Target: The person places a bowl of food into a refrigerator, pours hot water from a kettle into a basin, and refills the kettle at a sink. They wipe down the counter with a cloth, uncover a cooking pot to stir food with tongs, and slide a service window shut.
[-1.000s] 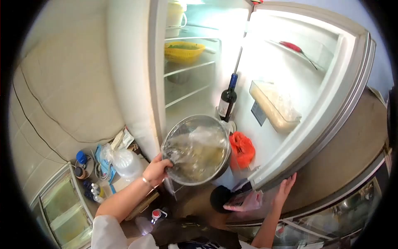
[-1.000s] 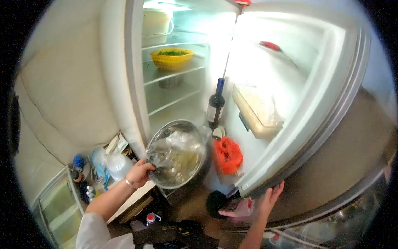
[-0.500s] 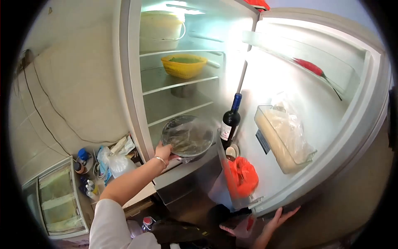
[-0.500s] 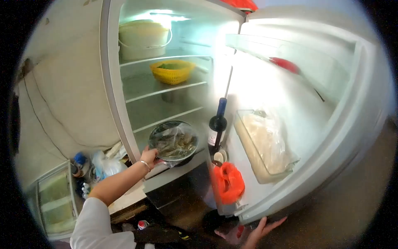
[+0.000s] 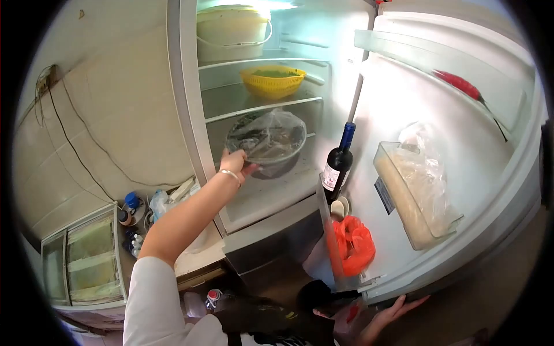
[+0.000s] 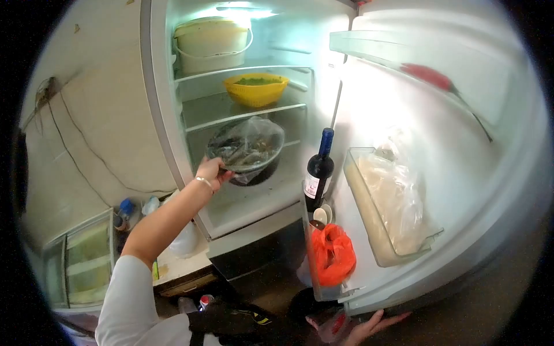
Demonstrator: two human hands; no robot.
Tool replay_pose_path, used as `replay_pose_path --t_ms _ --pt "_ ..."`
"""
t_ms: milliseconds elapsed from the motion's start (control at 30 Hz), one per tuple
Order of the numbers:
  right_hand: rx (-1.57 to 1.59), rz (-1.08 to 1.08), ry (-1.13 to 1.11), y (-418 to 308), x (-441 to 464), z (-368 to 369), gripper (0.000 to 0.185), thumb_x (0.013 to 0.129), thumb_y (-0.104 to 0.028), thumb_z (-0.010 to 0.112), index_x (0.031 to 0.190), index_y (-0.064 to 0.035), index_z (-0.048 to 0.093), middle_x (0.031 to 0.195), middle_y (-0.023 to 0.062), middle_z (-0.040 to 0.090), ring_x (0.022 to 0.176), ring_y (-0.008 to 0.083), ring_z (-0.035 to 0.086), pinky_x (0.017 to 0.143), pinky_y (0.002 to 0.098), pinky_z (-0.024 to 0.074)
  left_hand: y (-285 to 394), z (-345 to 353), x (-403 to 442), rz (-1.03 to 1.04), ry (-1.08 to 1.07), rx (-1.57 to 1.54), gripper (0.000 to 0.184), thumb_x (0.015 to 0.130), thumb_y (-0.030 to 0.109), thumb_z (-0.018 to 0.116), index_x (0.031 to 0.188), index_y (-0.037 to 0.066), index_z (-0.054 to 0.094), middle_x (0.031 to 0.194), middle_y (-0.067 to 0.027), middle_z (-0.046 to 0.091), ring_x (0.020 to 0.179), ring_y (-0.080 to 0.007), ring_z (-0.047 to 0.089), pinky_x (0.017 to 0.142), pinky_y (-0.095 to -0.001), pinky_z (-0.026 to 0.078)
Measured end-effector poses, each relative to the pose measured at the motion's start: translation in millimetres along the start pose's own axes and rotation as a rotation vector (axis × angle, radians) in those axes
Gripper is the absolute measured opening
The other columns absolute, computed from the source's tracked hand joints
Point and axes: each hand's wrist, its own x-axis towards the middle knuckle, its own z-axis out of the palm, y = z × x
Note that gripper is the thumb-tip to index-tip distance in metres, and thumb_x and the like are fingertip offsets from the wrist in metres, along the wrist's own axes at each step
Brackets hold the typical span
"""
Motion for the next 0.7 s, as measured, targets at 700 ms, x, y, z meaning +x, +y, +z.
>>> replay_pose_path --t_ms 700 --pt "-0.068 -0.170 -0.086 1 -12 -12 0.062 0.086 -0.015 0.043 0.136 -0.0034 0.009 0.140 0.0200 0.010 0.127 0.0309 0.018 0.103 0.0403 0.0157 12 13 96 0.537 0.415 -0.211 0.063 0.073 -0.004 0.046 0.131 0.002 0.022 0.128 -0.0181 0.032 0.083 -0.0262 0.057 0.074 -0.0336 0.049"
